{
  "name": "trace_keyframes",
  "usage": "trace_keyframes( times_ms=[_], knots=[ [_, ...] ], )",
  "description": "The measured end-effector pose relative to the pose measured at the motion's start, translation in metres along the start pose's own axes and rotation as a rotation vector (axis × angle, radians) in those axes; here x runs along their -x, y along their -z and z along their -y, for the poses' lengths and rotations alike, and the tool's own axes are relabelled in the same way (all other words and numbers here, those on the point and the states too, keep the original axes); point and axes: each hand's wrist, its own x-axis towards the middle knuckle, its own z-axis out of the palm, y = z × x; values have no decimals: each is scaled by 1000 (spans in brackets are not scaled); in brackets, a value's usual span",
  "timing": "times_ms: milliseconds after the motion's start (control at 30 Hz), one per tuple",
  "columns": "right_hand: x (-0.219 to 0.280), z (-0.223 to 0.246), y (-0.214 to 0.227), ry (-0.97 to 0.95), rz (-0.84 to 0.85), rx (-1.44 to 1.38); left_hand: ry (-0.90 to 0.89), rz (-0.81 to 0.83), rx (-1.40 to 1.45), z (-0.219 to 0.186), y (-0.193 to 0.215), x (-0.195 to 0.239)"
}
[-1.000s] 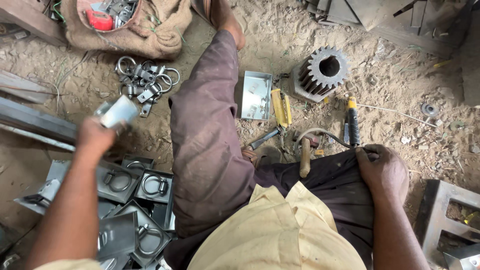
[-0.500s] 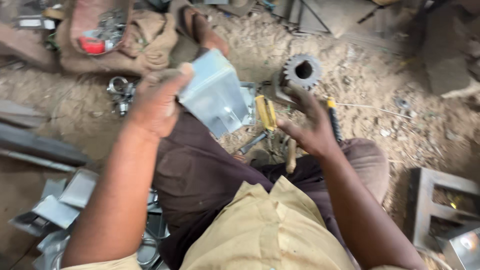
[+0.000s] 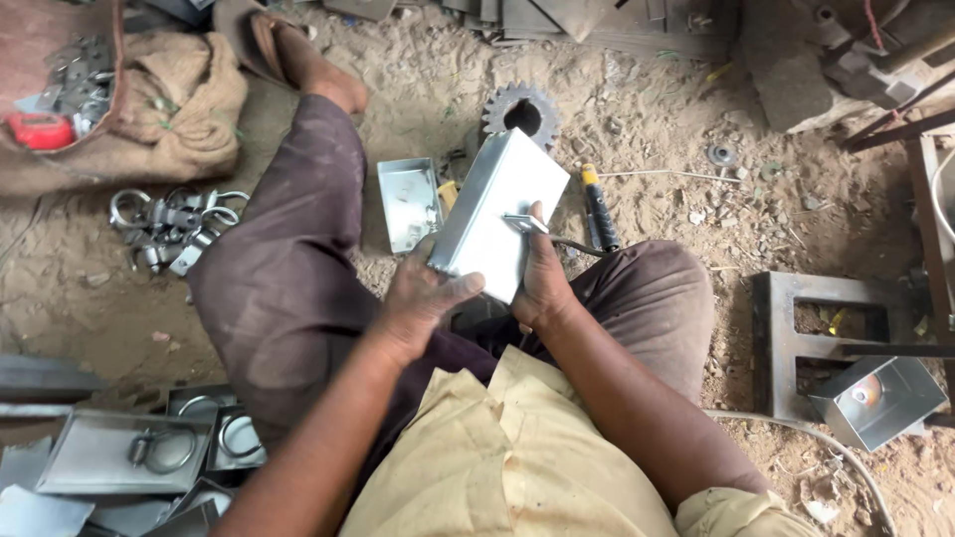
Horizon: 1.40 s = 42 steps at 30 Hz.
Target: The person welds components onto a metal box by hand using a welding torch, positioning the box on the ground and joining metal pieces.
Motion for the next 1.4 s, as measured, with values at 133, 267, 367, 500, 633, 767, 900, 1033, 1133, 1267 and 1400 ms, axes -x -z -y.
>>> trace_keyframes(
  times_ms=[133, 267, 367, 500, 633, 767, 900, 1033, 1133, 1267, 1400],
  knots=[
    [-15, 2, 22, -97, -66, 109, -106, -267, 171, 21, -14, -14],
    [-68, 42, 90, -39, -508, 828, -222, -259, 221, 19, -8, -24],
    [-101, 84, 182, 173, -963, 1397, -254, -372, 150, 18, -1, -33],
    [-128, 90, 265, 235, -918, 2021, -229, -437, 180, 18, 2, -44],
    [-138, 71, 277, -321, -734, 1959, -203, -374, 169, 10, -6, -68],
    [-128, 78, 249, -394, -746, 1808, -188, -267, 163, 2, -25, -99],
    [-78, 99, 179, -37, -866, 1393, -129, -356, -189, 5, -43, -140],
    [-2, 111, 98, 490, -703, 1008, -317, -347, -220, 28, -43, -173],
    [84, 111, 55, 44, -1064, 1294, -252, -393, -319, 49, -36, -177],
    [124, 87, 45, 786, -353, 717, -356, -395, -384, 67, -37, -176],
    [159, 65, 36, 932, -300, 442, -345, -452, -506, 71, -45, -173]
  ],
)
